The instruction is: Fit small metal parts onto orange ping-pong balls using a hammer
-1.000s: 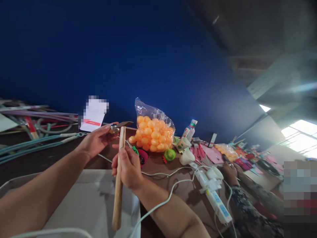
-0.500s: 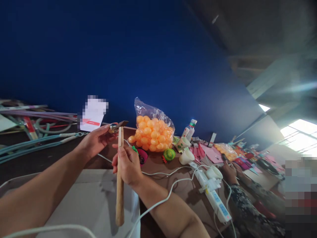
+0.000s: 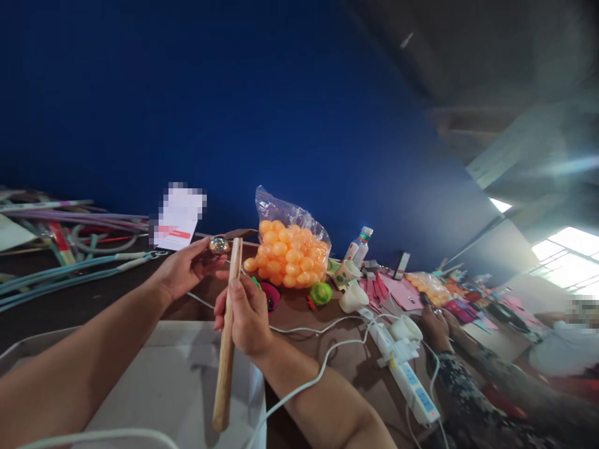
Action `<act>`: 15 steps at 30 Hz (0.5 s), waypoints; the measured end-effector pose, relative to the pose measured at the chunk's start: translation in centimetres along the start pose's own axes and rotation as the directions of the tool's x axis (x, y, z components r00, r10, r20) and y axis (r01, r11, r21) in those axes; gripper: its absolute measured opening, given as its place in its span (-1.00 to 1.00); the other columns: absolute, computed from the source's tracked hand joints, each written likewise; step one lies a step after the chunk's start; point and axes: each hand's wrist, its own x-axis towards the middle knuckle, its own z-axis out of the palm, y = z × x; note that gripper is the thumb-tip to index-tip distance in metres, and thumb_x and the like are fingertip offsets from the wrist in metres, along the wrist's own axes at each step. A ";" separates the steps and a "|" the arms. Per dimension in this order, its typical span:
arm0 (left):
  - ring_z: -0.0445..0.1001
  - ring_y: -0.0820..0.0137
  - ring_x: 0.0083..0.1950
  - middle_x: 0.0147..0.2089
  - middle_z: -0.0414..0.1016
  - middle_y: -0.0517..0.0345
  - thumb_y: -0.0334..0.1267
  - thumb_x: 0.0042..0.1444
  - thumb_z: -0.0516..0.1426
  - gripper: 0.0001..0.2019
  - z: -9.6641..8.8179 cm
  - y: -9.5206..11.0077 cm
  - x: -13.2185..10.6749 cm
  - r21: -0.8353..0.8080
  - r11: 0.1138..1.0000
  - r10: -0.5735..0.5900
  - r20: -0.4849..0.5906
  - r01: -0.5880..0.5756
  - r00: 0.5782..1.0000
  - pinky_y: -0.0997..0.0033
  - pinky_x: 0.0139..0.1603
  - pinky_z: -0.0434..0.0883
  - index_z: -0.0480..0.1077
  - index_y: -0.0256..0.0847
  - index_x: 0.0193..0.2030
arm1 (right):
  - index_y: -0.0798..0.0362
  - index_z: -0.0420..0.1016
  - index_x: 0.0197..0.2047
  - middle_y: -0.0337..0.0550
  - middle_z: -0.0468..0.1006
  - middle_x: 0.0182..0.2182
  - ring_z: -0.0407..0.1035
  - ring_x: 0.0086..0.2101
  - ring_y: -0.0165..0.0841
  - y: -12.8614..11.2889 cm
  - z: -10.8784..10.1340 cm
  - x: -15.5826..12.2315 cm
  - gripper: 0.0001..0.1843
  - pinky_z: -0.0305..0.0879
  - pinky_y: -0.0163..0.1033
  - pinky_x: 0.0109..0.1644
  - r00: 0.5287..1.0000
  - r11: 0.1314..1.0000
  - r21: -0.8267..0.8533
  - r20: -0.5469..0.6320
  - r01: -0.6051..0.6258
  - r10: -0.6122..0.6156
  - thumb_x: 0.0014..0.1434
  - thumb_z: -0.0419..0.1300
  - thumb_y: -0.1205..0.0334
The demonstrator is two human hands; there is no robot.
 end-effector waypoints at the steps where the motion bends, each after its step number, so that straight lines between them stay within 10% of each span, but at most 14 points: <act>1: 0.57 0.41 -0.38 -0.37 0.59 0.03 -0.43 0.25 0.05 -0.86 0.0 0.0 0.0 0.005 1.000 -0.003 0.002 0.003 1.000 0.44 -0.29 0.57 0.44 -0.37 -0.23 | 0.10 0.40 -0.01 -0.35 0.35 -0.61 0.21 -0.71 -0.55 0.0 0.0 0.0 -0.47 0.13 -0.44 -0.67 1.000 1.000 -0.002 0.002 -0.001 0.001 0.23 0.03 -0.18; 15: 0.53 0.42 -0.43 -0.39 0.54 0.07 -0.35 0.03 0.25 -0.92 0.2 -0.5 -0.3 0.180 0.983 0.041 -0.100 -0.023 0.994 0.49 -0.41 0.54 0.50 -0.31 -0.31 | 0.13 0.42 -0.04 -0.37 0.35 -0.64 0.17 -0.75 -0.56 0.3 0.2 -0.1 -0.42 0.08 -0.45 -0.70 0.995 0.995 -0.014 -0.017 -0.097 0.096 0.18 0.07 -0.23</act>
